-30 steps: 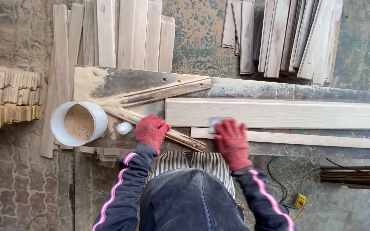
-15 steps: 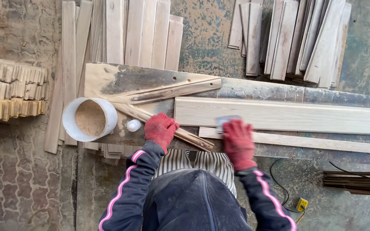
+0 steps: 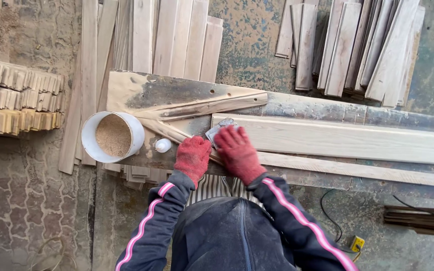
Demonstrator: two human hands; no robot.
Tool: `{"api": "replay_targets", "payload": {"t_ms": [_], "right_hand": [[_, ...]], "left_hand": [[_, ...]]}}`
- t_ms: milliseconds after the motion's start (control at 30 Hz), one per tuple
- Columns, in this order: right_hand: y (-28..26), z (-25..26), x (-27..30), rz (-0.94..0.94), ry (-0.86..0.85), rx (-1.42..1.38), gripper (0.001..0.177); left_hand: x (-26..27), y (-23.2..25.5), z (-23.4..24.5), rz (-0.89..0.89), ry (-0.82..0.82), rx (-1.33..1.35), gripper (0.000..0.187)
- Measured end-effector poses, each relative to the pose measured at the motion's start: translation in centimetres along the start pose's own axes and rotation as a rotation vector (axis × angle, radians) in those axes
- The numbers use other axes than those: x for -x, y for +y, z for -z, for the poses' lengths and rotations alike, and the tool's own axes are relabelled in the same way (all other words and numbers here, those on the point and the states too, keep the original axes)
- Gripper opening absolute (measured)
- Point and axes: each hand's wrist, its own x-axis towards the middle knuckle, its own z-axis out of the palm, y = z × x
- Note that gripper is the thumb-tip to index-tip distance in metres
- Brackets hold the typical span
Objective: The recorder sands wooden planks using an angle grinder with a sanding attachment followed by a manual sanding block.
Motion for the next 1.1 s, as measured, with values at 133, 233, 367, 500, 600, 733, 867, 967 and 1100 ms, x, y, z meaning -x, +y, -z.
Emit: {"api": "replay_targets", "payload": {"t_ms": [133, 233, 367, 500, 600, 733, 867, 967, 1100], "right_hand": [[5.1, 6.4, 4.2, -0.071, -0.118, 0.112, 0.036], [6.2, 5.7, 4.7, -0.052, -0.177, 0.115, 0.036], [2.4, 2.5, -0.5, 0.151, -0.093, 0.026, 0.035], [1.3, 3.3, -5.1, 0.299, -0.056, -0.043, 0.028], [6.1, 1.8, -3.7, 0.435, -0.11, -0.015, 0.036], [7.7, 1.3, -4.9, 0.571, -0.096, 0.171, 0.022], [6.8, 1.0, -5.6, 0.568, -0.118, 0.157, 0.012], [8.8, 4.8, -5.0, 0.619, -0.225, 0.103, 0.011], [10.9, 6.3, -5.3, 0.785, -0.255, 0.063, 0.01]], "left_hand": [[-0.2, -0.4, -0.7, -0.041, 0.037, -0.023, 0.015], [-0.5, -0.7, -2.1, -0.006, 0.053, -0.022, 0.016], [-0.4, -0.2, -1.9, 0.03, 0.084, -0.013, 0.013], [-0.4, 0.9, -0.1, 0.081, 0.165, 0.018, 0.013], [0.0, 2.6, -0.1, 0.207, 0.274, 0.062, 0.014], [-0.2, 6.1, -0.9, 0.866, 0.33, 0.245, 0.051], [-1.2, 8.3, 0.0, 1.064, 0.277, 0.256, 0.042], [-1.3, 8.0, 1.3, 0.954, 0.219, 0.185, 0.032], [-1.5, 6.6, 2.8, 0.878, -0.047, 0.218, 0.026]]}}
